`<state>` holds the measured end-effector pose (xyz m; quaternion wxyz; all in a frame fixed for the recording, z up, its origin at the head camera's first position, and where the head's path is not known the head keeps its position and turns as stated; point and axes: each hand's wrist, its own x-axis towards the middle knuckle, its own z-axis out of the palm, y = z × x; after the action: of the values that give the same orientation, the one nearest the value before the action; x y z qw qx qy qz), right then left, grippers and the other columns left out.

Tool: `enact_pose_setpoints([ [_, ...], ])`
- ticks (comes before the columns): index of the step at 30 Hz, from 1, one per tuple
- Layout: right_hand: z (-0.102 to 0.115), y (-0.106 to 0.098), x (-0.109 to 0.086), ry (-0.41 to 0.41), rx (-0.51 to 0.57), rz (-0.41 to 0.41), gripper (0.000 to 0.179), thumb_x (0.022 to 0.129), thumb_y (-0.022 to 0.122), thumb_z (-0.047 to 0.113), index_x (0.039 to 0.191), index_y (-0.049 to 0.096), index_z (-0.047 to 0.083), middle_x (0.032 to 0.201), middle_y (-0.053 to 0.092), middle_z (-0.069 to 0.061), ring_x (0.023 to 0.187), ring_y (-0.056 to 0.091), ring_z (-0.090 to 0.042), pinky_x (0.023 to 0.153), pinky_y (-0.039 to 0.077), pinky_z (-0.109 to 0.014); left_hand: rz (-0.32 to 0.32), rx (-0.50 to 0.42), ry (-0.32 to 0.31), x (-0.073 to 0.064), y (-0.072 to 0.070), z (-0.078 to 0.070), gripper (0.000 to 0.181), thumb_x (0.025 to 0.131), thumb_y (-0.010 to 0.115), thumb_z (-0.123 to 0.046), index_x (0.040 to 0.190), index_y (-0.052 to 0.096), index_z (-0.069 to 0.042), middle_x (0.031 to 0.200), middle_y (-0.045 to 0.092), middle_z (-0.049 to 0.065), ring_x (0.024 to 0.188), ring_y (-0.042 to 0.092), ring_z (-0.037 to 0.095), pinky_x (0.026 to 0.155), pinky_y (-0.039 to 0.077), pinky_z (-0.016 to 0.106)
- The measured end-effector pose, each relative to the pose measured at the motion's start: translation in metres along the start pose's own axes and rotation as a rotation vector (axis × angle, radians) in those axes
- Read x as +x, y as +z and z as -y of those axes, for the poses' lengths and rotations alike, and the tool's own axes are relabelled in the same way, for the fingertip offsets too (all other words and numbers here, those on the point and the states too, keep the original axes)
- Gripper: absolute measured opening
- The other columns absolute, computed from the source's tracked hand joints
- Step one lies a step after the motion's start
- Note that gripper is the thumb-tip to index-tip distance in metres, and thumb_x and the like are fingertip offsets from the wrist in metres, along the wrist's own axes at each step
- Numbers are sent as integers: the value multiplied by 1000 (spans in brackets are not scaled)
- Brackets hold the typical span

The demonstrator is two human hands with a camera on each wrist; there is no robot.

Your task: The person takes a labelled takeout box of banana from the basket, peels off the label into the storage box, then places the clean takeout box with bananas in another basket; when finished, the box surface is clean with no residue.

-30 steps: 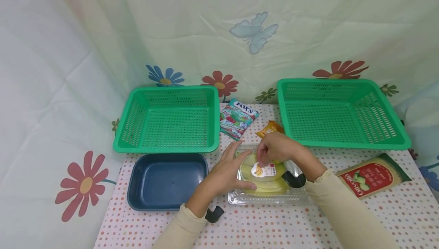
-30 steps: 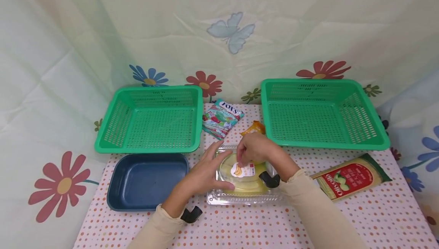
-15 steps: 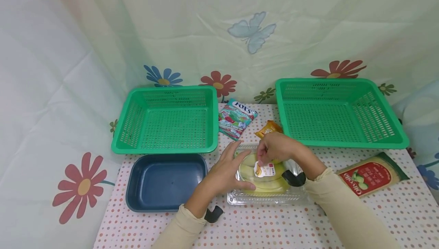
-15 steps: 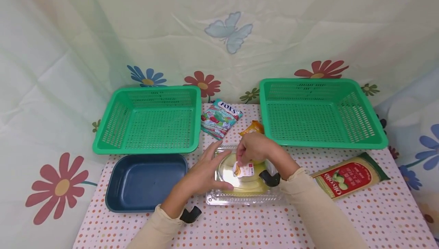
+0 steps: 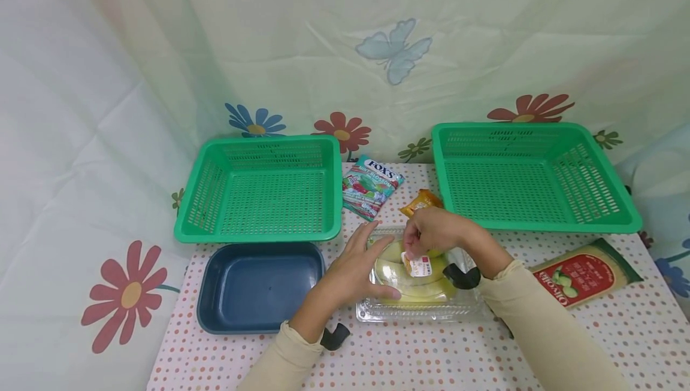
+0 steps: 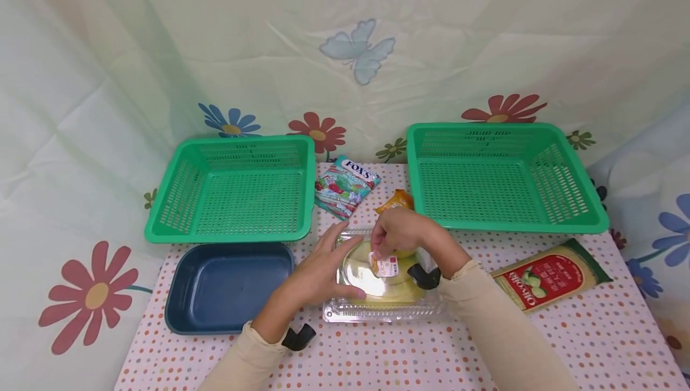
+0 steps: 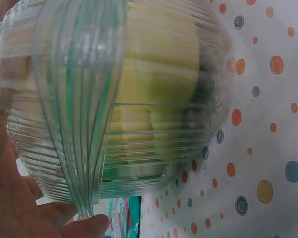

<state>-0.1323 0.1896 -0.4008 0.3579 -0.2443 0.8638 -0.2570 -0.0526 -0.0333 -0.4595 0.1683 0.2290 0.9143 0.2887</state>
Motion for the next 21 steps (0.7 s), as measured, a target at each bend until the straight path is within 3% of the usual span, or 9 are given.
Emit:
enact_pose_setpoints([
  [21, -5, -4, 1, -37, 118, 19, 7, 88, 78, 9, 81, 77, 11, 66, 59, 5, 63, 49, -10, 58, 42, -25, 7, 9, -10, 0, -1, -1, 104, 73, 84, -62, 160, 34, -34, 173, -2, -5, 161, 2, 28, 115, 39, 61],
])
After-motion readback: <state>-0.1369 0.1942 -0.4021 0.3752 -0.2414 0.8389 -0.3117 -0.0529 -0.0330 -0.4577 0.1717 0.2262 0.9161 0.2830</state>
